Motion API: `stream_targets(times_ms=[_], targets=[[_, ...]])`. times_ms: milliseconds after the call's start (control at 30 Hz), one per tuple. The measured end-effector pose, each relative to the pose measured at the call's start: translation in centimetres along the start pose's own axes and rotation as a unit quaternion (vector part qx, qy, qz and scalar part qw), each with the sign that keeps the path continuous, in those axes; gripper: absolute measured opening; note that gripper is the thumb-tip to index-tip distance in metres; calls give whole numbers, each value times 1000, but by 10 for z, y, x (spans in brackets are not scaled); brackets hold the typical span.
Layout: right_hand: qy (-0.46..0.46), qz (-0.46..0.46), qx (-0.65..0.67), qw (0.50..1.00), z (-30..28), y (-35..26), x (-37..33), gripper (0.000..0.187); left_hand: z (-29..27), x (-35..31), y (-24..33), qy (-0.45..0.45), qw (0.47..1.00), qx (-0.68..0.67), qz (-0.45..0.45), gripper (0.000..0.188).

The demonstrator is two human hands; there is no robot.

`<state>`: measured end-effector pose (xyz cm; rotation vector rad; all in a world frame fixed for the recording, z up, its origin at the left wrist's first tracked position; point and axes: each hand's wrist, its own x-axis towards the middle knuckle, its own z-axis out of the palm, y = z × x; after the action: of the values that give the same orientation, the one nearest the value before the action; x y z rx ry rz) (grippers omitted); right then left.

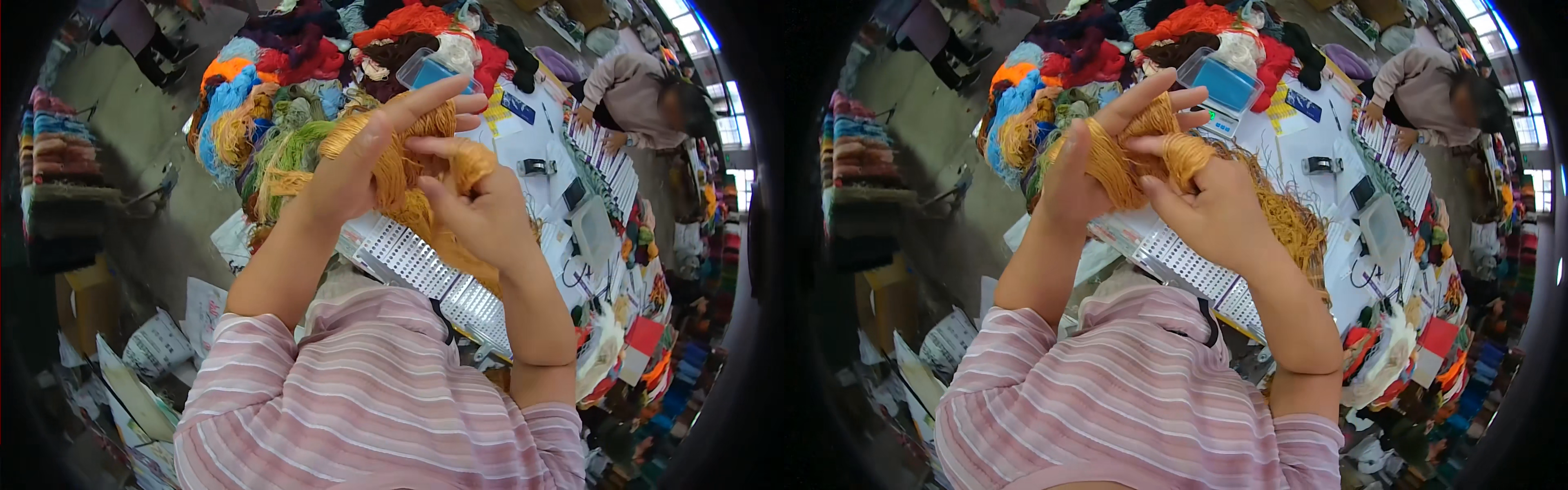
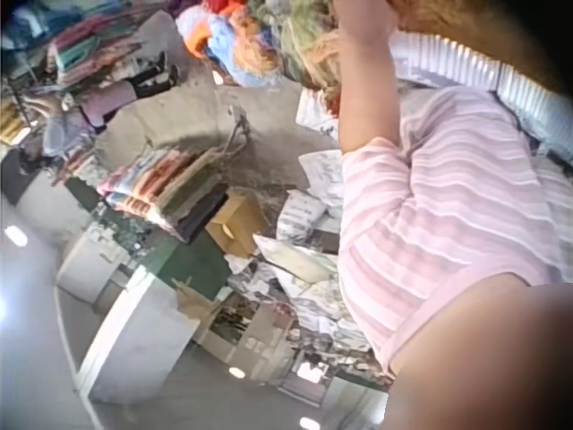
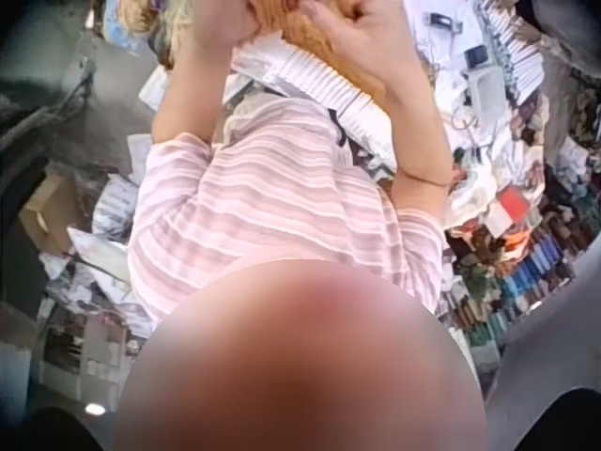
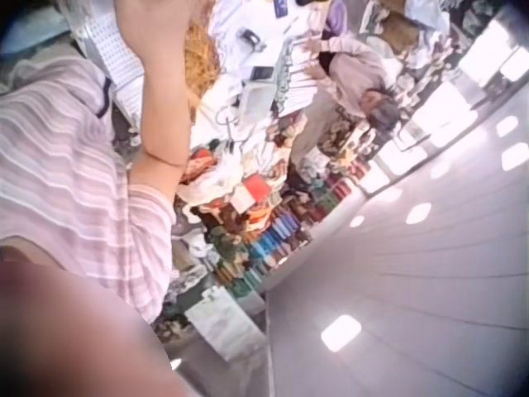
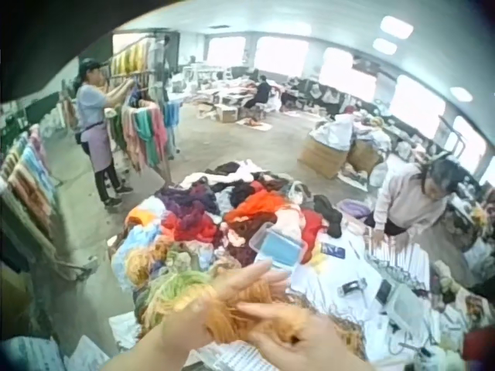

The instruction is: Sorting and organizing bundles of yellow yarn into a color sample template board.

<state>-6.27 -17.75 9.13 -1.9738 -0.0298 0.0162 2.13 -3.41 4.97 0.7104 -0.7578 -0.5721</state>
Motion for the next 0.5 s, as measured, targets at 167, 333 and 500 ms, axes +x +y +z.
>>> stream_targets(times_ms=[167, 333, 500], targets=[[34, 17, -57, 998, 2, 17, -3, 20, 3, 3, -6, 22, 999, -28, -40, 80], [-12, 128, -150, 980, -18, 33, -16, 27, -14, 7, -10, 81, 991, -105, -33, 66], [30, 167, -96, 981, -40, 46, -54, 19, -36, 5, -9, 103, 978, -158, -94, 61]])
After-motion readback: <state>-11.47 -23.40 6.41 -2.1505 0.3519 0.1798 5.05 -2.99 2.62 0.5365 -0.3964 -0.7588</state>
